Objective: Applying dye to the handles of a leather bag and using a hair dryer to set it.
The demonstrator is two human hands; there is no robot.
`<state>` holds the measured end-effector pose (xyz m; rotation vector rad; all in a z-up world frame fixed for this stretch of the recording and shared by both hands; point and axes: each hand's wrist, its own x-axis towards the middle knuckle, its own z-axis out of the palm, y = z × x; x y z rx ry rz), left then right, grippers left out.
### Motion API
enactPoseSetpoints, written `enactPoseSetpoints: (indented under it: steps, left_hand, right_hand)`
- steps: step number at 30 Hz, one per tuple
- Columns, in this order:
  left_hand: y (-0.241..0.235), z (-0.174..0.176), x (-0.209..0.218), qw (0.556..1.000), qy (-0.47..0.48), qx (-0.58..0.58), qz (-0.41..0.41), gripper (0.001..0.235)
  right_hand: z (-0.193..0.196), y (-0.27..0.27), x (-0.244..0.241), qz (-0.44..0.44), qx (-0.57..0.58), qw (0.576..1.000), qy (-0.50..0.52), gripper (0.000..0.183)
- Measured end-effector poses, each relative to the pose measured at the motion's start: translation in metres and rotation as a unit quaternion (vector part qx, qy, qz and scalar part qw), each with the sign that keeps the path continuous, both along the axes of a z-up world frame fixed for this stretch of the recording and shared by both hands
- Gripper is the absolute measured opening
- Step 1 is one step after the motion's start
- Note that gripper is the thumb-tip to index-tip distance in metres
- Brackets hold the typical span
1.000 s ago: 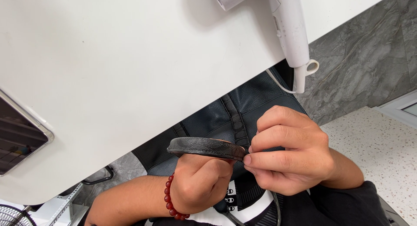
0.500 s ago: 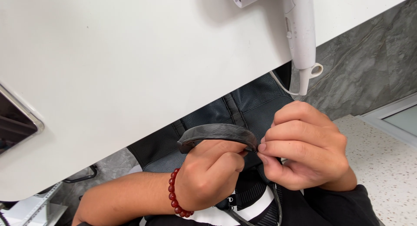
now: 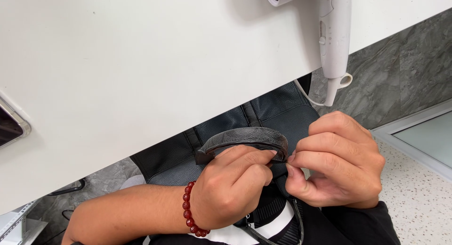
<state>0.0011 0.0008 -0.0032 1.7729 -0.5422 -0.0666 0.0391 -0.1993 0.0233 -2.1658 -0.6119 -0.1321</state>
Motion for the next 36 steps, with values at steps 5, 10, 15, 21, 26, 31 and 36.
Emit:
enactPoseSetpoints:
  steps: [5, 10, 15, 21, 26, 31, 36]
  left_hand:
    - [0.001, -0.002, 0.001, 1.0, -0.001, -0.008, -0.004, 0.014]
    - [0.002, -0.003, 0.0, 0.999, 0.016, -0.022, 0.026, 0.02]
    - [0.006, -0.011, -0.007, 0.997, 0.017, -0.009, 0.072, 0.027]
    - [0.009, -0.02, -0.007, 0.997, -0.045, -0.047, 0.036, 0.022]
    - [0.013, -0.029, -0.012, 0.998, -0.013, -0.053, -0.017, 0.028]
    - [0.014, -0.034, -0.01, 0.995, -0.064, -0.075, -0.035, 0.027]
    - [0.015, -0.034, -0.006, 0.991, -0.091, -0.088, -0.04, 0.021]
  right_hand:
    - [-0.003, 0.0, 0.0, -0.011, 0.01, 1.0, 0.009, 0.017]
    - [-0.015, -0.005, -0.005, -0.039, 0.081, 0.992, 0.094, 0.015]
    - [-0.028, -0.008, -0.004, 0.072, 0.196, 0.962, 0.176, 0.019]
    - [-0.03, -0.003, -0.006, 0.114, 0.198, 0.969, 0.097, 0.026]
    - [-0.03, -0.004, -0.006, 0.118, 0.203, 0.968, 0.083, 0.026]
    - [-0.031, -0.003, -0.006, 0.122, 0.21, 0.967, 0.071, 0.027]
    - [-0.032, -0.003, -0.006, 0.128, 0.207, 0.968, 0.056, 0.027]
